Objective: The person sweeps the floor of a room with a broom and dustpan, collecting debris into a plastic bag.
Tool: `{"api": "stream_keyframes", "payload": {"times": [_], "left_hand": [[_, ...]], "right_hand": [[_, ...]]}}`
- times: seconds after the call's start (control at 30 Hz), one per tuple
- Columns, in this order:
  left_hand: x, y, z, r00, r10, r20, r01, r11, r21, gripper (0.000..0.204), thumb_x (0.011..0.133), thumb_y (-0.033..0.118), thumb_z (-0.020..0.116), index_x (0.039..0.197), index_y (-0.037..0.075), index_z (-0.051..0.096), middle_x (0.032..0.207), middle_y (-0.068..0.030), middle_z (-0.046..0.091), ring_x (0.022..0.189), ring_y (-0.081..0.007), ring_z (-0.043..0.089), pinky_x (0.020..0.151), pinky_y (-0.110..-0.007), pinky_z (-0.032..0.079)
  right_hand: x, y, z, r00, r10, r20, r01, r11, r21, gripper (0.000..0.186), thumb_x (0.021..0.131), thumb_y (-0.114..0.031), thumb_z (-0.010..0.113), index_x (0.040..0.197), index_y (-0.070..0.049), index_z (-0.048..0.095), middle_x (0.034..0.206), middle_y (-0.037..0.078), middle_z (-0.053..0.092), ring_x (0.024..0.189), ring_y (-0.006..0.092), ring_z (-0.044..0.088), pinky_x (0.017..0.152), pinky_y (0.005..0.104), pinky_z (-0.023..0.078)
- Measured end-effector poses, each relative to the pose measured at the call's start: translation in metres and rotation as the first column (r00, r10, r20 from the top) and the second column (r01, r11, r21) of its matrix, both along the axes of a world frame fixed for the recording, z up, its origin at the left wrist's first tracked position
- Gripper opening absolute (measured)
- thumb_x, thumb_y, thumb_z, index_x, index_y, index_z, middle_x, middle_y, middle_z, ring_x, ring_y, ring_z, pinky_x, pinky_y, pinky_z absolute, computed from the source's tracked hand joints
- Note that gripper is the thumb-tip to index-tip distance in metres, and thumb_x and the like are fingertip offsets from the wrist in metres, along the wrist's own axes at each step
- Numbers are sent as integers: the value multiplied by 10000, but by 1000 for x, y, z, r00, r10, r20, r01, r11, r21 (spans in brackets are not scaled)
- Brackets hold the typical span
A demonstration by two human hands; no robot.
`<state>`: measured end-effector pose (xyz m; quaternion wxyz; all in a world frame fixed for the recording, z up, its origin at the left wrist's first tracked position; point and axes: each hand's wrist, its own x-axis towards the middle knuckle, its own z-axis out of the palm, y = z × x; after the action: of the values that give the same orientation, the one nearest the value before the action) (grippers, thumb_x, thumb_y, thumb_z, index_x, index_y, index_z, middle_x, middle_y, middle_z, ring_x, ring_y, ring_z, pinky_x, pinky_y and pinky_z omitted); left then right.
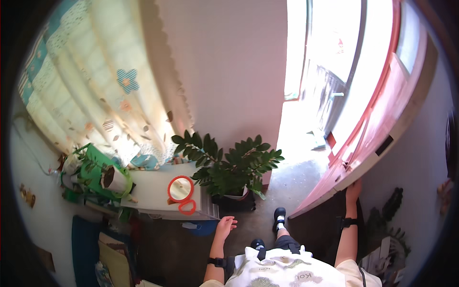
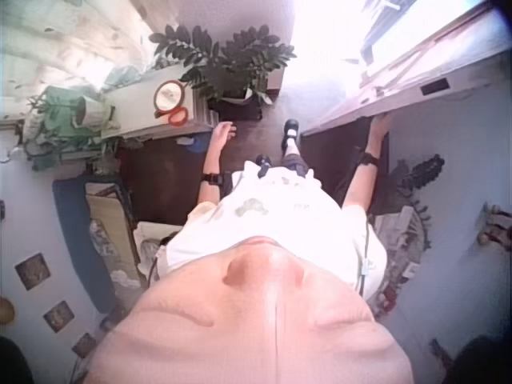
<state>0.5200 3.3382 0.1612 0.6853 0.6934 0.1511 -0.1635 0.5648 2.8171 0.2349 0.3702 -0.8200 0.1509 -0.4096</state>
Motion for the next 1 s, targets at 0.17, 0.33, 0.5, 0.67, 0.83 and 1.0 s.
{"api": "stream_keyframes", "payload": {"times": [0.17,0.33,0.5,0.67,0.83,1.0], "left_hand": [[34,-46,-1,983,-182,-7,181,983,-30,212,887,195,422,1034,73,514,920,-69,612,712,-111,586,636,-215,440],[52,-84,-13,929,-359,-88,355,933,-57,207,881,189,433,1030,72,516,917,-65,616,695,-107,582,610,-212,424],[77,-135,-24,877,-436,-201,436,899,-48,205,882,187,434,1022,64,520,900,-67,614,698,-117,581,608,-221,432],[123,-210,-22,816,-543,-198,535,839,-98,206,876,183,450,1010,42,517,878,-70,607,696,-120,574,621,-234,446],[172,-290,-15,790,-603,-109,600,797,-63,193,865,146,461,985,6,515,863,-96,587,758,-145,570,638,-251,471],[216,-365,-18,733,-673,-94,672,739,-48,200,861,125,452,996,-9,515,884,-113,585,791,-158,574,649,-256,479]], "right_hand": [[-85,-73,-16,988,-154,-33,149,983,-108,337,794,-139,516,1083,33,490,1041,158,552,945,246,532,833,331,383],[-157,-130,-22,938,-347,-22,346,937,-43,348,815,-149,493,1115,25,464,1062,146,538,945,243,527,840,332,380],[-205,-171,-27,830,-551,-84,557,825,95,348,819,-149,489,1122,16,455,1061,142,529,947,242,520,847,337,376],[-231,-203,-54,722,-673,-159,687,674,270,347,822,-150,486,1129,7,446,1060,138,521,948,241,513,854,342,371],[-256,-227,-83,630,-730,-266,757,500,420,347,826,-150,482,1136,-1,438,1058,133,513,950,241,507,862,346,367],[-303,-230,-110,540,-752,-378,783,285,553,347,830,-150,478,1143,-10,429,1057,129,504,952,240,500,869,351,363]]}}
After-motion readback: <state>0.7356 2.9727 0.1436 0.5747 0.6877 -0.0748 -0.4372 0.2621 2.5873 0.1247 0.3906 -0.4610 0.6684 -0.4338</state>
